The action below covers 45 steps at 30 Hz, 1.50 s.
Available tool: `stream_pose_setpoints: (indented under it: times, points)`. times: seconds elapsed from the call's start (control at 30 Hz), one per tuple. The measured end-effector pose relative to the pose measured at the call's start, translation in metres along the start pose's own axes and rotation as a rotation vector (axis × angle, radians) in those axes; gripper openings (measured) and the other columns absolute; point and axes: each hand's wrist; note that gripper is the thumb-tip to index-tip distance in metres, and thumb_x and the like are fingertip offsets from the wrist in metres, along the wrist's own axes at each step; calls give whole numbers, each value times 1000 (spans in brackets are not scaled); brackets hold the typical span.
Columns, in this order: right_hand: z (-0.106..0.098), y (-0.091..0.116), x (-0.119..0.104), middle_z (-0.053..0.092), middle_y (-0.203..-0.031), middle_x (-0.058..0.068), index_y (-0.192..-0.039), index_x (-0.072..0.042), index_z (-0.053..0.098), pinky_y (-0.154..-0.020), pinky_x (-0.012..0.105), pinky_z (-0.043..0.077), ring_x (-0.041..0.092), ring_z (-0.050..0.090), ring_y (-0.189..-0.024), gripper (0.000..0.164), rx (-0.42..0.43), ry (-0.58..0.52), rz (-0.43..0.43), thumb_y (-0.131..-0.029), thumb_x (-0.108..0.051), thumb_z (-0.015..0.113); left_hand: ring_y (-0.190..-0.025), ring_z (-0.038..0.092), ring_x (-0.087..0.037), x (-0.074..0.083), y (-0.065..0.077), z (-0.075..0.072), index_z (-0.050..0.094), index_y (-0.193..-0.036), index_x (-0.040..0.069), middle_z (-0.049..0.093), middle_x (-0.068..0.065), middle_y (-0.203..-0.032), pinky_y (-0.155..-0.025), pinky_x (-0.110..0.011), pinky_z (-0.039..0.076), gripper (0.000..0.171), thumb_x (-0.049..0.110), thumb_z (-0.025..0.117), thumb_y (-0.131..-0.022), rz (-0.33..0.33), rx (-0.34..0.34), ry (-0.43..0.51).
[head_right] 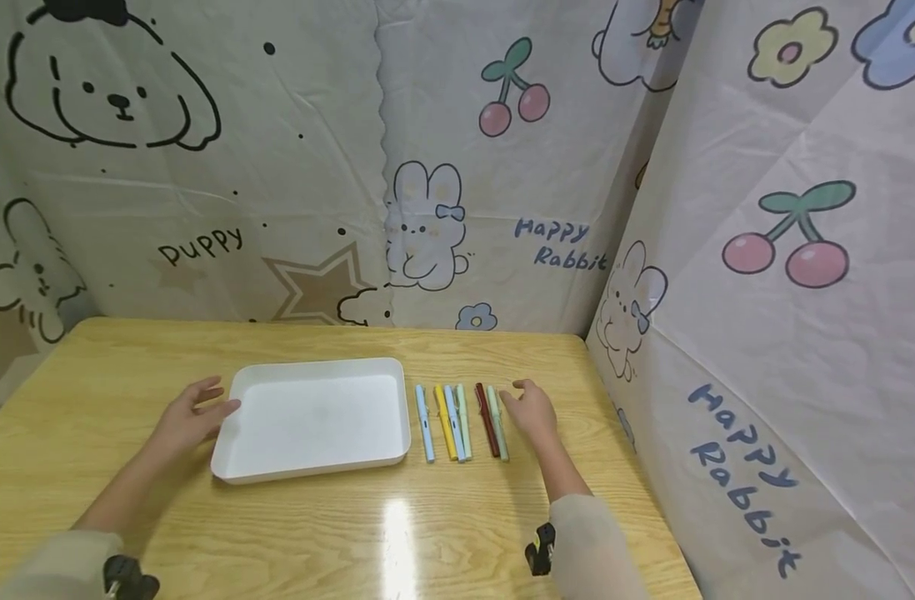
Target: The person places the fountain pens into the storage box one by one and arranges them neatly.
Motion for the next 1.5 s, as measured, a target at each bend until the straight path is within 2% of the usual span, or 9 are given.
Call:
stream_pose_setpoints:
  times: [0.13,0.33,0.67,0.93,1.2,1.5]
  points:
    - [4,-1,5,59,-117,27,-127,4,51,-83,47,50,37,58,-103,47,-12,-25,18,-93,-29,53,-131,34,-48,-1,-1,7,10,-148,-2,25,-32,-146,-96,-47,49,83,38,56,-92,-11,9,34]
    - [13,-2,11,58,-117,26,-126,4,51,-82,45,51,36,57,-103,46,-35,-72,51,-93,-28,54,-130,36,-48,-7,-6,15,11,-149,0,27,-32,-145,-100,-51,44,78,32,55,-94,-14,34,24]
    - [24,0,14,58,-116,27,-124,4,53,-81,44,52,37,58,-102,44,-48,-113,69,-92,-25,55,-129,37,-47,-14,-5,26,14,-148,-1,29,-33,-144,-104,-52,39,62,17,45,-97,4,107,43]
    - [32,-5,19,61,-110,25,-121,4,55,-71,34,52,32,61,-95,41,-39,-151,81,-91,-23,56,-134,33,-44,-18,-3,31,15,-150,9,26,-27,-149,-106,-53,36,57,25,36,-100,-48,135,78]
    - [39,-6,19,62,-98,19,-118,4,57,-59,24,46,21,57,-79,38,-18,-204,111,-90,-21,58,-136,30,-42,-22,-4,34,13,-151,12,25,-26,-150,-109,-52,33,60,29,39,-100,-60,146,80]
    - [45,-9,18,63,-97,20,-115,3,60,-60,26,48,23,59,-79,34,9,-179,132,-90,-20,57,-136,31,-41,-22,-4,36,14,-151,12,27,-26,-149,-109,-52,32,59,27,38,-100,-52,149,87]
Point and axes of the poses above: each hand's wrist, its own y-axis away from the middle knuckle, its own z-axis out of the palm, x = y × z
